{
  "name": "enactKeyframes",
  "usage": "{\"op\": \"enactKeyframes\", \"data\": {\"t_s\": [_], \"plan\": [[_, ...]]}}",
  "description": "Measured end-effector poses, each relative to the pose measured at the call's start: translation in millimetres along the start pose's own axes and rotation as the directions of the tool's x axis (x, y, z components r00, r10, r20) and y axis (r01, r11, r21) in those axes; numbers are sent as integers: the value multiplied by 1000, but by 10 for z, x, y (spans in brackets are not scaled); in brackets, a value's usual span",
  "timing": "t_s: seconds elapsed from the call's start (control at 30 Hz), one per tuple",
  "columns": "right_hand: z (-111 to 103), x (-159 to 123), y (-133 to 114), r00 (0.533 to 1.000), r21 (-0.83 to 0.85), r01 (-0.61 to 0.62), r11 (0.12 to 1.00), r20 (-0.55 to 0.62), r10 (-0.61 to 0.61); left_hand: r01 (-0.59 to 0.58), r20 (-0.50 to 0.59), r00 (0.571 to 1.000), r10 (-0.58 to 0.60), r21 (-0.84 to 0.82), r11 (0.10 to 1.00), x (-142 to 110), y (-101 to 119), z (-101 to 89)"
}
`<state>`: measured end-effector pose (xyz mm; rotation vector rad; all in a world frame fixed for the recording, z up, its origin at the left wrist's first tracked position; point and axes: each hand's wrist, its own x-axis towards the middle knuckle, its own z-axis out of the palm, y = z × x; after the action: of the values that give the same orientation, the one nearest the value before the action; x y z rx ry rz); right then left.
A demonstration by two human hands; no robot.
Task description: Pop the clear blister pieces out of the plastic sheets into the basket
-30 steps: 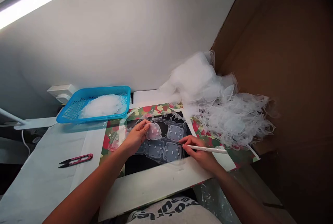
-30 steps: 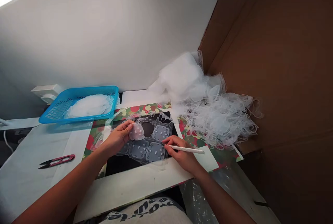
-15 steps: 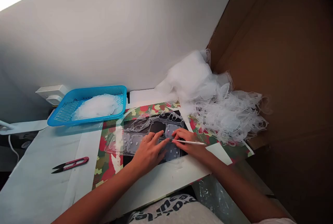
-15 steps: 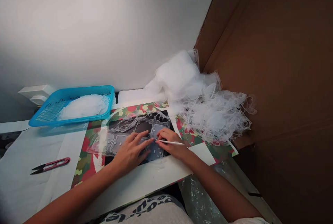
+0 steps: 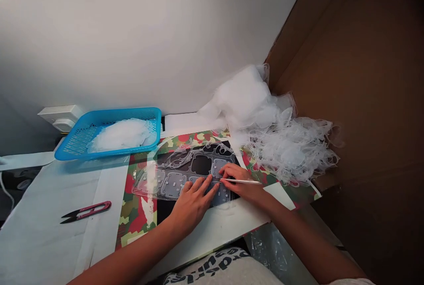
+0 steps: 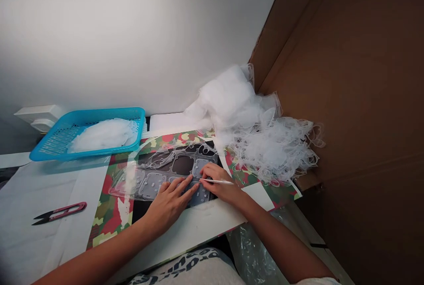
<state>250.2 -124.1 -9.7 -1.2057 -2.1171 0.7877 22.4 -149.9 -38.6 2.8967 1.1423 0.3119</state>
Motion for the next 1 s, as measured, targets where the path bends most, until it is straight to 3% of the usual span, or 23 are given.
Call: {"op": "enactKeyframes", "data": {"t_s": [0.23, 0.33, 0.4, 0.47, 0.5, 0.57, 0.63, 0.7, 0.77, 0.8, 0.87, 0.93, 1.0], "plan": [[18, -46, 85, 993, -102, 93, 990, 78, -85, 14, 24, 1000, -13, -22, 1000, 33, 0, -78], [51, -63, 111, 985, -183, 172, 968, 56, -165, 17, 23, 1000, -17, -31, 999, 31, -13, -85], [3, -50, 150, 986, -210, 163, 964, -10, -169, 18, 6, 1000, -18, -34, 999, 25, -14, -75], [-131, -26, 216, 978, -199, 5, 980, -202, -46, 23, -9, 1000, -23, -34, 999, 10, -7, -60], [-220, -16, 256, 946, -174, -112, 978, -321, 51, 28, -14, 999, -28, -38, 999, 0, -2, -54], [-392, -6, 330, 832, -84, -317, 945, -504, 235, 41, -15, 999, -41, -60, 997, -13, 6, -56], [-496, -15, 357, 769, 35, -384, 923, -541, 340, 58, -3, 998, -59, -117, 991, 10, -5, -90], [-500, -37, 298, 786, 164, -334, 928, -495, 370, 84, 25, 996, -80, -244, 966, 100, -46, -171], [-424, -66, 142, 834, 243, -264, 934, -429, 347, 168, 89, 986, -143, -463, 870, 266, -113, -285], [-370, -83, 36, 859, 249, -238, 939, -397, 323, 245, 152, 969, -193, -592, 768, 368, -150, -343], [-259, -122, -198, 900, 211, -205, 956, -343, 268, 428, 351, 903, -247, -776, 464, 576, -216, -431], [-177, -159, -397, 935, 169, -175, 970, -279, 218, 542, 496, 837, -232, -810, 224, 740, -251, -454], [-145, -171, -498, 969, 189, -156, 969, -163, 188, 552, 514, 828, -223, -816, 171, 826, -246, -409]]}}
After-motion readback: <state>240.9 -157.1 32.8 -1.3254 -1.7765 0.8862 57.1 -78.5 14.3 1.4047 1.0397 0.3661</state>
